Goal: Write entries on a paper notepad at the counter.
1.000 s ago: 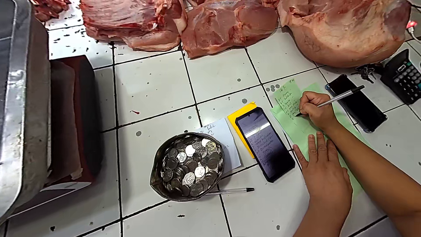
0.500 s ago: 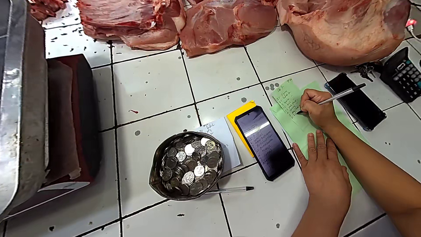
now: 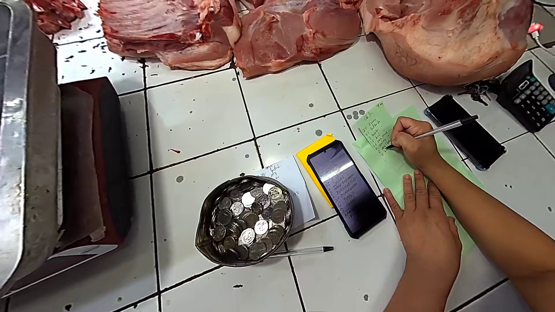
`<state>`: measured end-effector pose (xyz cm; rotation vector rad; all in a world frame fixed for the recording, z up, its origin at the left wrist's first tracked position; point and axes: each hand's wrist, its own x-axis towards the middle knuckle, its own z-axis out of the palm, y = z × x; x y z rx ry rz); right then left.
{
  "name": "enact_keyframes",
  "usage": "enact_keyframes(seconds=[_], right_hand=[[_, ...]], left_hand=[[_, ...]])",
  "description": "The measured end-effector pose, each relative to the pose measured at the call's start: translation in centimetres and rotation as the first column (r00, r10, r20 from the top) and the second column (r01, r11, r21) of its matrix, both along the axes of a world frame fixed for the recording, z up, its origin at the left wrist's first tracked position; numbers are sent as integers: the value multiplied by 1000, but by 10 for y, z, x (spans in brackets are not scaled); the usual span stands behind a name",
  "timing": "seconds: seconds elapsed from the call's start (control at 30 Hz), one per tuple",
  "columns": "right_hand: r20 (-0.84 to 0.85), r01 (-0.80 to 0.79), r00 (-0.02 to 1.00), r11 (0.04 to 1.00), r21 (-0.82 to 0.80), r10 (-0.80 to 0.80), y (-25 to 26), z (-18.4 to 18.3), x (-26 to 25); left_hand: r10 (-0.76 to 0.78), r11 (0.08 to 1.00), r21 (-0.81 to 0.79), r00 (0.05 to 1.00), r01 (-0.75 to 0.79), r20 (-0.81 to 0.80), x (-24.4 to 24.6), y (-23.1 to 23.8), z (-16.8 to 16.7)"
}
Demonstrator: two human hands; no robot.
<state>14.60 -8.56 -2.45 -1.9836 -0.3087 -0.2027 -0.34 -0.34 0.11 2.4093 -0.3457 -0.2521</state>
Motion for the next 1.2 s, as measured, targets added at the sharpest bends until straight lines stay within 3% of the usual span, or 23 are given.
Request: enact_keyframes(seconds=[0.13, 0.4, 1.2], right_hand=[[-21, 0, 1000, 996, 94, 2, -6, 1, 1], [0, -3, 1000, 1000, 2, 3, -4, 0, 1], [-5, 95, 996, 995, 39, -95, -4, 0, 3]], left_hand=[[1, 1000, 0, 1000, -1, -2, 0, 0, -1], [3, 1000, -5, 1000, -3, -4, 0, 0, 1], [7, 1000, -18, 1000, -7, -8, 0, 0, 0]])
